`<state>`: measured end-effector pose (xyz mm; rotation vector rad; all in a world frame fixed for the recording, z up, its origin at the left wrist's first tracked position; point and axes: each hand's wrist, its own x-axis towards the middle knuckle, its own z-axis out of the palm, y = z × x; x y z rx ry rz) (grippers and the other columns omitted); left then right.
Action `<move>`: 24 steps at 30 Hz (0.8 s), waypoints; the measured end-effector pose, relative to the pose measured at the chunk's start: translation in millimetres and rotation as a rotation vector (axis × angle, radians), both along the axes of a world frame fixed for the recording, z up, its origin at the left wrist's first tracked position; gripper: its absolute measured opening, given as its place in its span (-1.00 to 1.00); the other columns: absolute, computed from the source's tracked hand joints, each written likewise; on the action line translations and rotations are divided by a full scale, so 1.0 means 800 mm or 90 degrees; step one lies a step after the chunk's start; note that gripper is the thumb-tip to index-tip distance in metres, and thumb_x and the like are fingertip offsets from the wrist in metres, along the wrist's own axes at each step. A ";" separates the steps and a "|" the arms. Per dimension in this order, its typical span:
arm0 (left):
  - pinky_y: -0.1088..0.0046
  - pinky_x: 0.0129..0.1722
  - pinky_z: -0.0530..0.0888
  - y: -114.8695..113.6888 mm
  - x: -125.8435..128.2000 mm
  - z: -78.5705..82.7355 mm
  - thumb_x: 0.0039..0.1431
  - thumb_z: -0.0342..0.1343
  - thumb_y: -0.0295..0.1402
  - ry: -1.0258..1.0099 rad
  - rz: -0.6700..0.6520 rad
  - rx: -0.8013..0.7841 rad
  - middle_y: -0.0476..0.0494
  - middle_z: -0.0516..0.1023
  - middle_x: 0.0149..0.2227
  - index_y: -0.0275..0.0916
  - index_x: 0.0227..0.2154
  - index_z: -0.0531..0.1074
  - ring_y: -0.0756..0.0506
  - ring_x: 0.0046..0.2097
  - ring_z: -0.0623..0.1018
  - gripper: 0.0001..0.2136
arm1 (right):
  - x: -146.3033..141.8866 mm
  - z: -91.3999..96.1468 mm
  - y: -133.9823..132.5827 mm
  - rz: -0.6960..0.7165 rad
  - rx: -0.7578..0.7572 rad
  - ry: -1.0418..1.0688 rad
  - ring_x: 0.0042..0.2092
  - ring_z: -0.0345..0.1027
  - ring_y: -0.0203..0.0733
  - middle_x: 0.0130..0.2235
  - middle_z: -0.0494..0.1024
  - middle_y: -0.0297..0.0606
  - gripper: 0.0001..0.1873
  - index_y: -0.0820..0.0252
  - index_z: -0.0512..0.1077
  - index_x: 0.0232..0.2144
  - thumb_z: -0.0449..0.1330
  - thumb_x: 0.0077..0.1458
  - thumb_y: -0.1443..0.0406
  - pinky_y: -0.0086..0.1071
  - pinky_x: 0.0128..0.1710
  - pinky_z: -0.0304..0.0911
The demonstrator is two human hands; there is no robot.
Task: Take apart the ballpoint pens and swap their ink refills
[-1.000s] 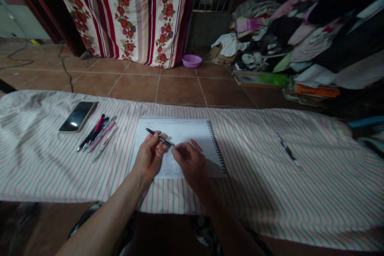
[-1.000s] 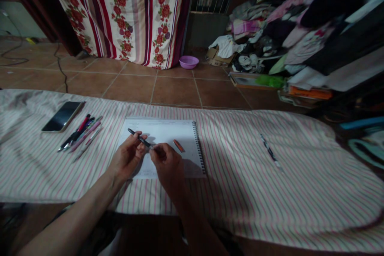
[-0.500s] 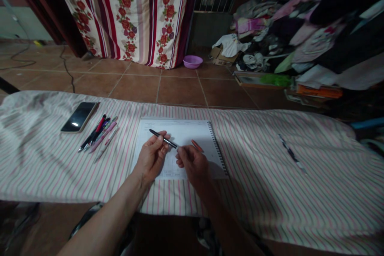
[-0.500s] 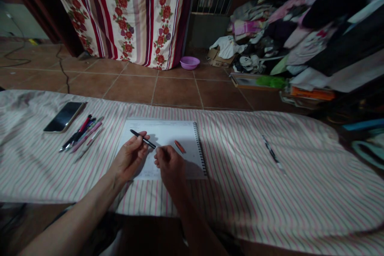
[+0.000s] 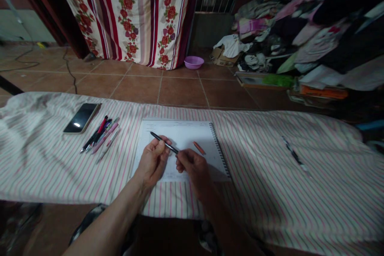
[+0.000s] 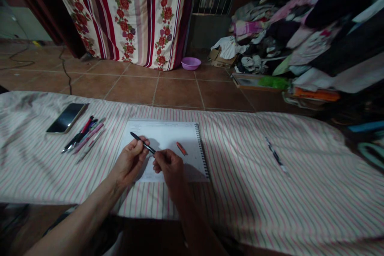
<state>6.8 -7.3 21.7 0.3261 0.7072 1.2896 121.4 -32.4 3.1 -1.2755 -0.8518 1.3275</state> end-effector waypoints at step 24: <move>0.64 -0.63 0.30 -0.007 -0.004 -0.008 -0.17 0.31 -0.44 -0.089 -0.068 0.008 0.02 0.41 -0.46 -0.30 -0.41 0.35 0.15 -0.61 0.27 -0.74 | -0.016 0.017 -0.012 0.018 -0.070 0.261 -0.45 0.43 -0.34 -0.48 0.57 -0.27 -0.67 0.28 0.49 -0.48 0.39 -0.29 0.16 -0.47 -0.39 0.37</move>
